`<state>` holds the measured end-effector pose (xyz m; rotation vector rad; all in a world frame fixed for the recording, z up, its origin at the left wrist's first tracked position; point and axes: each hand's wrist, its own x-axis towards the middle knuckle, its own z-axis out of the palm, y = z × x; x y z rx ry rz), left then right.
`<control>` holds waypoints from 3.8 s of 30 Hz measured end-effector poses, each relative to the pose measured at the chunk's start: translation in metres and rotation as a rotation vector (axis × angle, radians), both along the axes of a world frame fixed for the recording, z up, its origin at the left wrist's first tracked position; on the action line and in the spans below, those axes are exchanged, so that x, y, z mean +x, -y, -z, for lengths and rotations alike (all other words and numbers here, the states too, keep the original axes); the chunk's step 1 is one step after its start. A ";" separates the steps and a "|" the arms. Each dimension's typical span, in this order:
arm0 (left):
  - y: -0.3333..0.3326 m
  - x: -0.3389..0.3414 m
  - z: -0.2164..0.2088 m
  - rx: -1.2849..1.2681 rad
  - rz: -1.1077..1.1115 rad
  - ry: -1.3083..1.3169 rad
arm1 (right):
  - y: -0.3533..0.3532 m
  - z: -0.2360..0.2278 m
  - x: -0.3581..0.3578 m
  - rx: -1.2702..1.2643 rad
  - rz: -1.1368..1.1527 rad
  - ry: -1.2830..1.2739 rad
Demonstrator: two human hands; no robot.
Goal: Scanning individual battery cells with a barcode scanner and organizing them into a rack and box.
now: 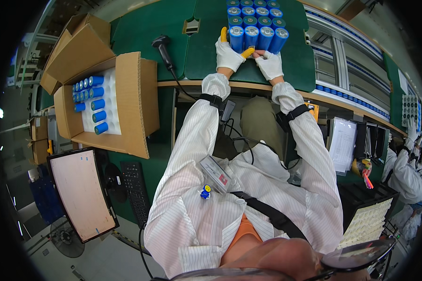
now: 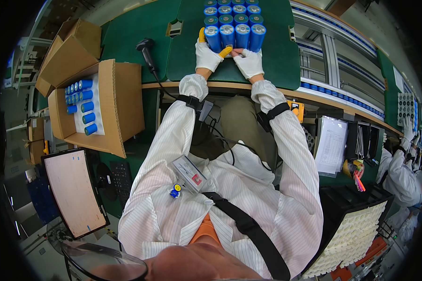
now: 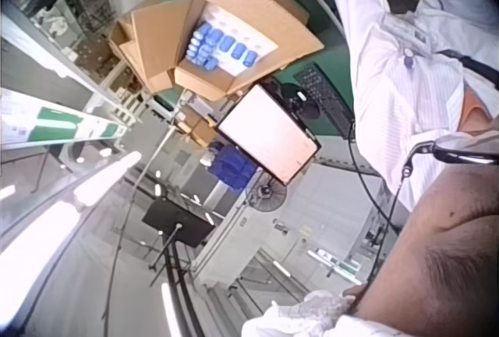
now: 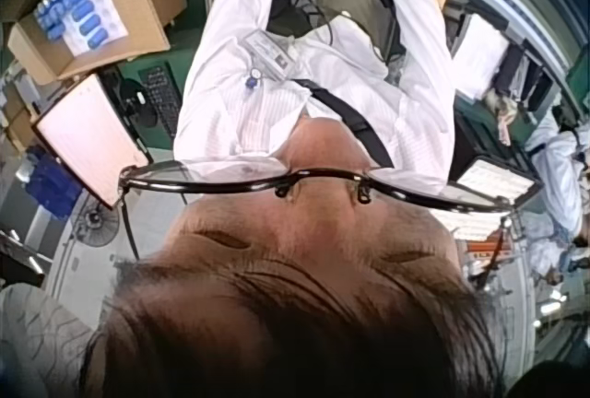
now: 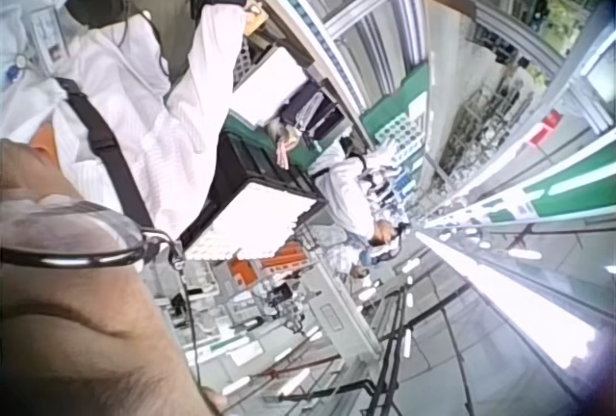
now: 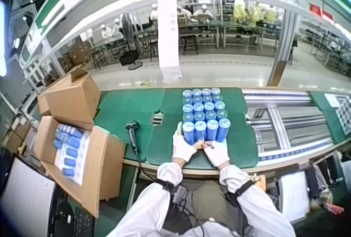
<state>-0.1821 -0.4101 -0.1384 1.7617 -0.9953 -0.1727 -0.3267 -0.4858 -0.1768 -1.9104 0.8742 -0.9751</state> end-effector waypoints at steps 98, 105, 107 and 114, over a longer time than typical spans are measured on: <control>0.023 0.103 0.032 -0.088 0.165 -0.502 | 0.191 -0.035 -0.012 0.459 -0.011 -0.116; -0.015 0.065 0.020 0.086 0.089 0.057 | 0.112 -0.035 -0.067 0.505 -0.009 -0.100; -0.034 0.058 0.017 0.133 0.152 0.173 | 0.098 -0.036 -0.078 0.532 -0.021 -0.090; -0.048 0.051 0.003 0.238 0.181 0.117 | 0.055 -0.043 -0.090 0.571 -0.081 -0.046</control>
